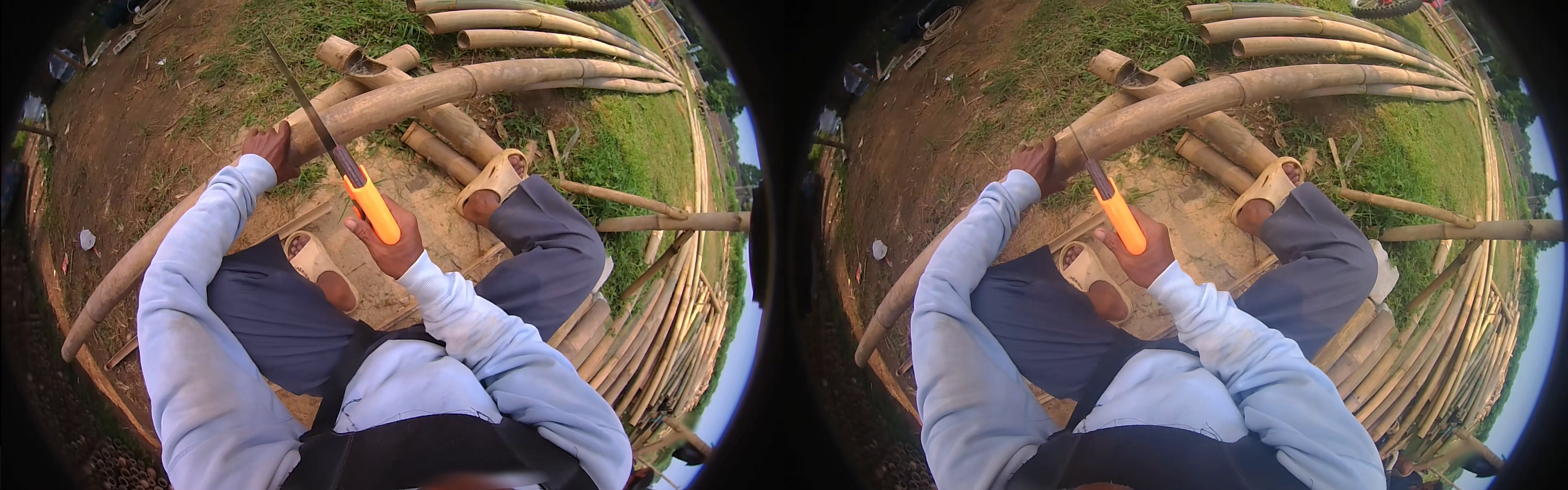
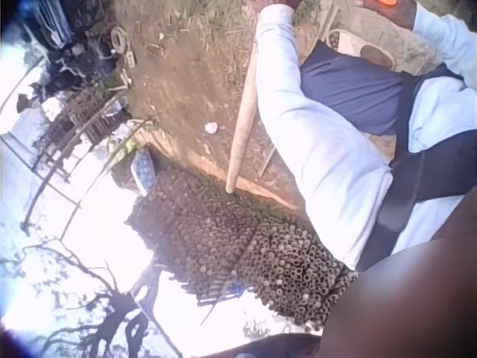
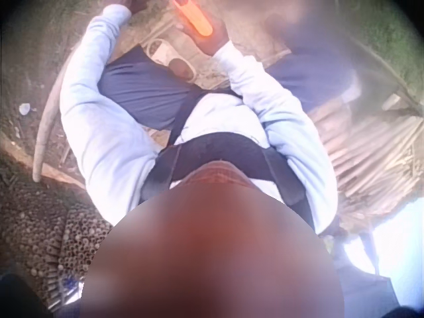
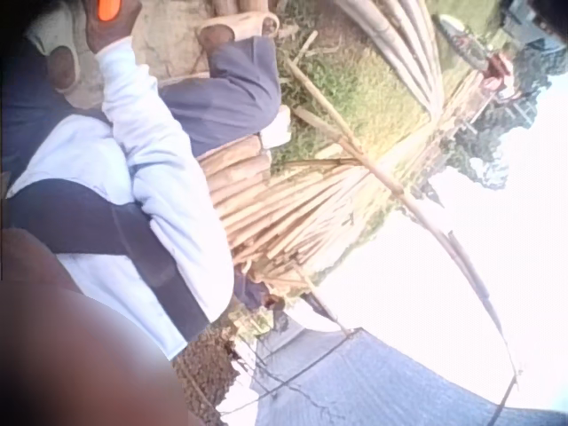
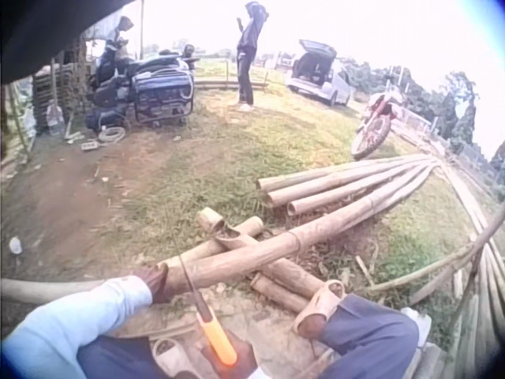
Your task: The person sits on the ground and uses a hand saw to cut bamboo poles. They position the bamboo between their legs, saw through it, and then move the cut pieces aside.
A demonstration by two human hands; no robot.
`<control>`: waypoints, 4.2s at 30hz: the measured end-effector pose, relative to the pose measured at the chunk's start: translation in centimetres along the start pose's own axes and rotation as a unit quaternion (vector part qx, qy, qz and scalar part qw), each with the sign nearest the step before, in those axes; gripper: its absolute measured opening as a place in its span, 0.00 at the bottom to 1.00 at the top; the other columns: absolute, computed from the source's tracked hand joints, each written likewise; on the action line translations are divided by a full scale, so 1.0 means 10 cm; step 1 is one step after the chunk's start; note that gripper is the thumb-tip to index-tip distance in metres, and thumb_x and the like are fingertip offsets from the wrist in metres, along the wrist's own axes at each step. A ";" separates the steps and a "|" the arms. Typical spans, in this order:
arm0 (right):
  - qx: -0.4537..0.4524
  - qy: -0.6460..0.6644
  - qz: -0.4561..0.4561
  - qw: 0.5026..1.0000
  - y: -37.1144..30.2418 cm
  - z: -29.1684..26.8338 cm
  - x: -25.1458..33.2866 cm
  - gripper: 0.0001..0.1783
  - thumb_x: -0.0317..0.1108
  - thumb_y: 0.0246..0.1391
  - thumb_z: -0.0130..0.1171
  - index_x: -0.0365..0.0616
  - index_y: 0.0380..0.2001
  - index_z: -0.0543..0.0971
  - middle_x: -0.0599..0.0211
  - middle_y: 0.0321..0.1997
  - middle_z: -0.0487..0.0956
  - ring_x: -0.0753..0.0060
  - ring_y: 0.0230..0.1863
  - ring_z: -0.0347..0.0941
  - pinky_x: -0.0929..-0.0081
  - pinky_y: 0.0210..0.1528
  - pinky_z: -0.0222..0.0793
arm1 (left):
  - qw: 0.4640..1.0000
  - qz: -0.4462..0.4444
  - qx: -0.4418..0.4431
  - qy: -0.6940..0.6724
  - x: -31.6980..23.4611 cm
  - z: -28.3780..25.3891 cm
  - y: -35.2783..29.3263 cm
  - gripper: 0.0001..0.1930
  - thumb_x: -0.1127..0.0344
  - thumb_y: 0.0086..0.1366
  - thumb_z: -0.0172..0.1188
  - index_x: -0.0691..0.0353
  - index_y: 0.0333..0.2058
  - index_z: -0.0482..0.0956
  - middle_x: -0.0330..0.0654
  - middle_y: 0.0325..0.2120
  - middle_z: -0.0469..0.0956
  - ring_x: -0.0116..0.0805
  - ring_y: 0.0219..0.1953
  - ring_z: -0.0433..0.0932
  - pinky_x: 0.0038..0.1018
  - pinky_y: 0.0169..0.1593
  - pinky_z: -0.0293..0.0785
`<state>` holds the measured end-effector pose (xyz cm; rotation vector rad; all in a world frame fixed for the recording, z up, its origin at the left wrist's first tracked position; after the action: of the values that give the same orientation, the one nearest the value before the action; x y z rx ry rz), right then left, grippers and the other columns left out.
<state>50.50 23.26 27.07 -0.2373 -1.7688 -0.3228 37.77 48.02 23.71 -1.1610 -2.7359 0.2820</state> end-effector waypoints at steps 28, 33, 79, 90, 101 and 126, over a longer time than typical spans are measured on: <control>0.000 0.084 0.075 0.994 -0.27 -0.03 -0.39 0.09 0.31 0.61 0.65 0.35 0.37 0.77 0.70 0.23 0.73 0.78 0.25 0.66 0.75 0.31 0.67 | 0.999 -0.015 0.023 -0.017 0.08 -0.01 0.12 0.38 0.47 0.46 0.74 0.67 0.48 0.67 0.55 0.37 0.83 0.54 0.40 0.84 0.44 0.50 0.77; 0.024 -0.031 0.046 0.998 -1.20 -0.52 0.31 0.10 0.26 0.60 0.63 0.34 0.44 0.79 0.70 0.24 0.75 0.82 0.27 0.69 0.78 0.32 0.69 | 1.000 -0.019 0.022 -0.008 0.07 0.05 0.13 0.36 0.48 0.47 0.74 0.67 0.46 0.68 0.57 0.35 0.83 0.56 0.40 0.83 0.44 0.53 0.74; 0.043 0.052 0.061 0.996 0.19 -0.06 -0.22 0.11 0.33 0.58 0.67 0.34 0.33 0.79 0.69 0.21 0.75 0.78 0.24 0.69 0.74 0.30 0.68 | 0.972 0.161 -0.171 0.009 0.30 0.02 -0.18 0.31 0.50 0.55 0.70 0.61 0.50 0.70 0.50 0.43 0.76 0.49 0.49 0.77 0.41 0.51 0.75; 0.066 0.086 0.152 0.982 0.12 -0.03 -0.26 0.09 0.30 0.60 0.65 0.35 0.36 0.78 0.75 0.22 0.73 0.84 0.24 0.68 0.80 0.28 0.65 | 0.977 -0.162 0.128 -0.054 0.78 2.32 -1.31 0.12 0.60 0.67 0.56 0.57 0.46 0.74 0.46 0.39 0.78 0.46 0.45 0.80 0.44 0.46 0.77; 0.059 0.074 0.139 0.986 0.16 -0.02 -0.23 0.09 0.30 0.60 0.64 0.35 0.37 0.78 0.76 0.23 0.73 0.85 0.25 0.67 0.80 0.29 0.65 | 0.937 -0.323 0.126 -0.050 1.09 3.31 -1.55 0.14 0.58 0.69 0.53 0.55 0.50 0.73 0.45 0.47 0.76 0.47 0.51 0.78 0.47 0.52 0.74; 0.043 0.075 0.055 0.995 0.27 0.04 -0.44 0.08 0.31 0.59 0.66 0.40 0.32 0.77 0.75 0.20 0.72 0.82 0.19 0.69 0.79 0.22 0.66 | 0.820 -0.492 0.281 -0.074 1.56 3.49 -3.78 0.23 0.55 0.71 0.52 0.52 0.62 0.68 0.46 0.63 0.71 0.51 0.62 0.73 0.53 0.64 0.67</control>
<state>51.99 25.96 22.94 -0.2421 -1.6108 -0.1795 -6.70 29.62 -0.28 0.4613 -2.6410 0.9305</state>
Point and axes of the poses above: each hand's wrist, its own y-axis towards the middle knuckle, its own z-axis out of the palm, x = y × z, the point moved 4 cm from there along y, towards the middle knuckle
